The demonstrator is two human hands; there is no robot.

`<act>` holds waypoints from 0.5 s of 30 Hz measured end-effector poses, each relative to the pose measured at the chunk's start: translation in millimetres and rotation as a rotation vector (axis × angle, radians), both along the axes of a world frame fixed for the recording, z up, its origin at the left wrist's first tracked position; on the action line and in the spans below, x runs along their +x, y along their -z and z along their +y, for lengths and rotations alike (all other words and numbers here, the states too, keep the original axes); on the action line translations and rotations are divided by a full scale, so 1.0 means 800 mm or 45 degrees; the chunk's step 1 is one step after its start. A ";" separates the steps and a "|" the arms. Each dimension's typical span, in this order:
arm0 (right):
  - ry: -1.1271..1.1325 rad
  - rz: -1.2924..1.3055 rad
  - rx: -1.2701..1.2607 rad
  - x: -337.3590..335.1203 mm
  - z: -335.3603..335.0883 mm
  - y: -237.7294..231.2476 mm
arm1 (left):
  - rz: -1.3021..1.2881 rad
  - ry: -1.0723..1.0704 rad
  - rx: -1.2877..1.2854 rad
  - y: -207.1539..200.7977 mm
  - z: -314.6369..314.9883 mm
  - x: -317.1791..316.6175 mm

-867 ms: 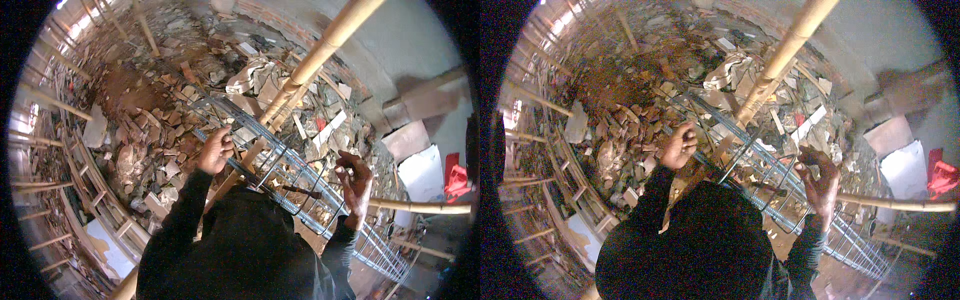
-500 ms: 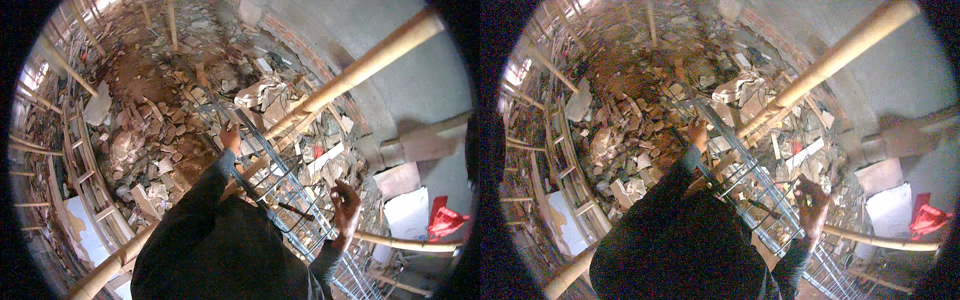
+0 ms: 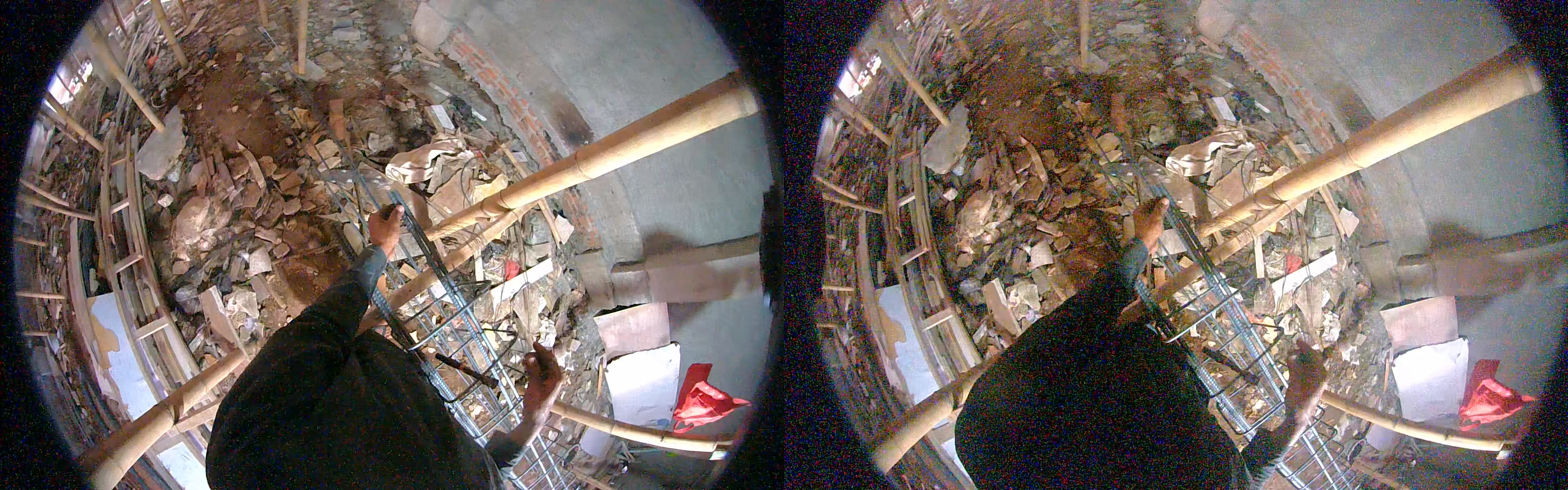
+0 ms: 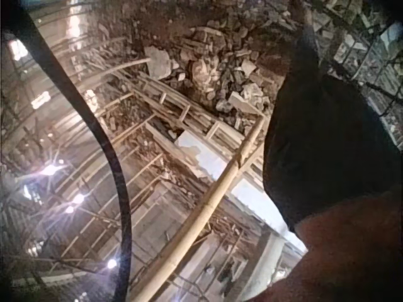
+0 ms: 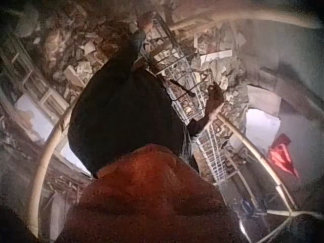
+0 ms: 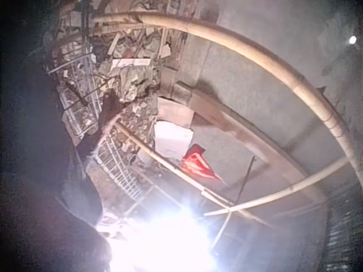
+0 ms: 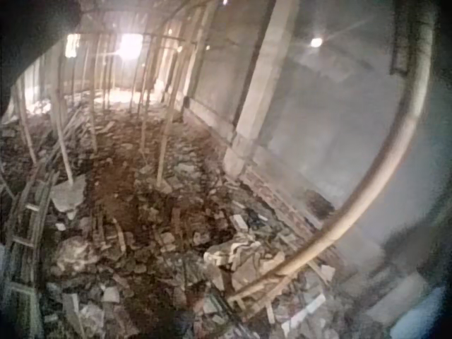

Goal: The person assembles a rebar cage by tying intersecting steel bars with wire using pliers. They position the cage on bamboo supports, wrap wire around intersections, and twist it tight to secure the structure.

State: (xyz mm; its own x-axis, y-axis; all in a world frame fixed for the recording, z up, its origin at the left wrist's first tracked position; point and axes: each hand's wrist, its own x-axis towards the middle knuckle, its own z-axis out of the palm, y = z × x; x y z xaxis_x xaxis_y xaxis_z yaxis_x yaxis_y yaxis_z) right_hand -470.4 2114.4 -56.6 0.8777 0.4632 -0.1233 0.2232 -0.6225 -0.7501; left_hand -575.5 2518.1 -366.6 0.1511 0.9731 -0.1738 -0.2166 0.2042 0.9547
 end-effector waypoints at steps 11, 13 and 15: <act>-0.060 0.138 0.211 -0.002 0.016 0.020 | 0.109 -0.137 0.056 -0.044 -0.010 0.004; -0.061 0.116 0.195 0.000 0.019 0.023 | 0.148 -0.149 0.083 -0.044 -0.010 0.003; -0.096 0.126 0.236 0.003 0.021 0.024 | 0.296 -0.102 0.091 -0.043 -0.010 0.002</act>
